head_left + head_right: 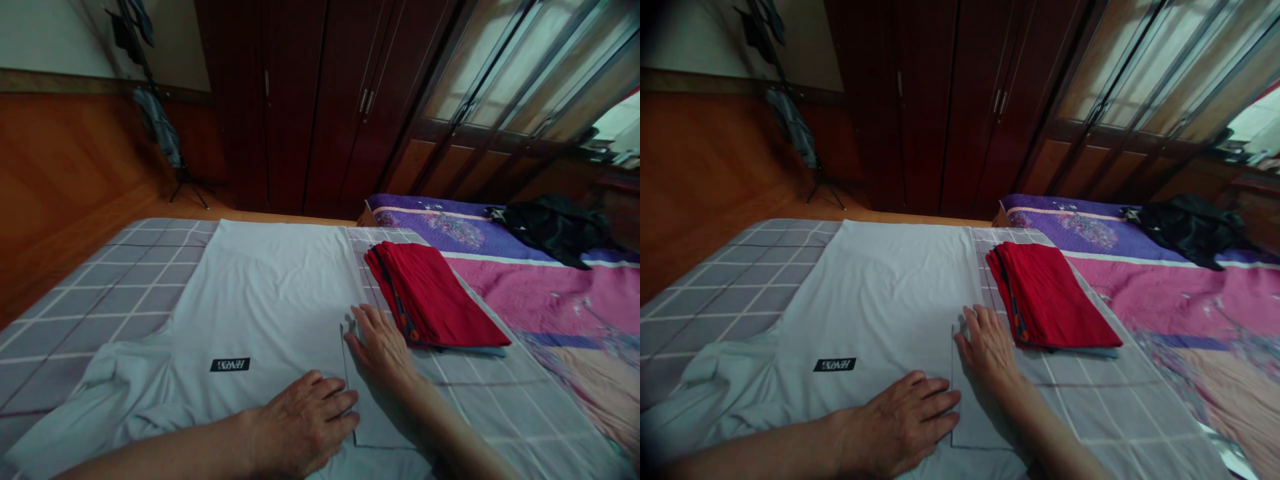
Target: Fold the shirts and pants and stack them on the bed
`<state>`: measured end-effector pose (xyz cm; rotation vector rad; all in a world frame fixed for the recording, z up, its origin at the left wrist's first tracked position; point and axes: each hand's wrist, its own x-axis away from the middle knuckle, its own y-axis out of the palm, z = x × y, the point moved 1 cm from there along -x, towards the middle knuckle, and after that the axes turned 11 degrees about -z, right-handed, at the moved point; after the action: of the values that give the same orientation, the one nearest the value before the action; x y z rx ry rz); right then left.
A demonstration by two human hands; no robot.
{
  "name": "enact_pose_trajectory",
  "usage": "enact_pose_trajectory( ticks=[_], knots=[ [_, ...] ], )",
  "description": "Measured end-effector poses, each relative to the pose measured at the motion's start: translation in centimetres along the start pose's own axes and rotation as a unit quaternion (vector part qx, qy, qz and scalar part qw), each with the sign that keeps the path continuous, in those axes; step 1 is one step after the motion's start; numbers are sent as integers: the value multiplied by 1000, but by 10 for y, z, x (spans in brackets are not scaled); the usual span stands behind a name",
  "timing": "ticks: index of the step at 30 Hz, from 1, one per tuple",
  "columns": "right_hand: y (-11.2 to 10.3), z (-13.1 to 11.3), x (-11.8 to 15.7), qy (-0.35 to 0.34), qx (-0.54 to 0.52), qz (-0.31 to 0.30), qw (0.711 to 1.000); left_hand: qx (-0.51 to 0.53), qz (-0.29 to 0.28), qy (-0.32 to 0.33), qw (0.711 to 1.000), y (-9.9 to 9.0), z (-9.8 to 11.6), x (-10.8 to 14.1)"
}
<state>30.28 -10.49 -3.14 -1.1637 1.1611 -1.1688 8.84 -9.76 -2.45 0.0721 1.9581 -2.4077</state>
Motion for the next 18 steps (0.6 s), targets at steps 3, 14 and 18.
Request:
enact_pose_trajectory(
  ticks=[3,14,18],
  knots=[
    [18,-5,11,-86,-13,42,995,-12,4,4,1000,-3,0,0],
    [33,2,4,-145,1,75,987,0,-26,-58,998,-48,-17,22],
    [11,-33,1,-235,-39,71,969,26,27,-287,957,-86,-60,86]
  ],
)
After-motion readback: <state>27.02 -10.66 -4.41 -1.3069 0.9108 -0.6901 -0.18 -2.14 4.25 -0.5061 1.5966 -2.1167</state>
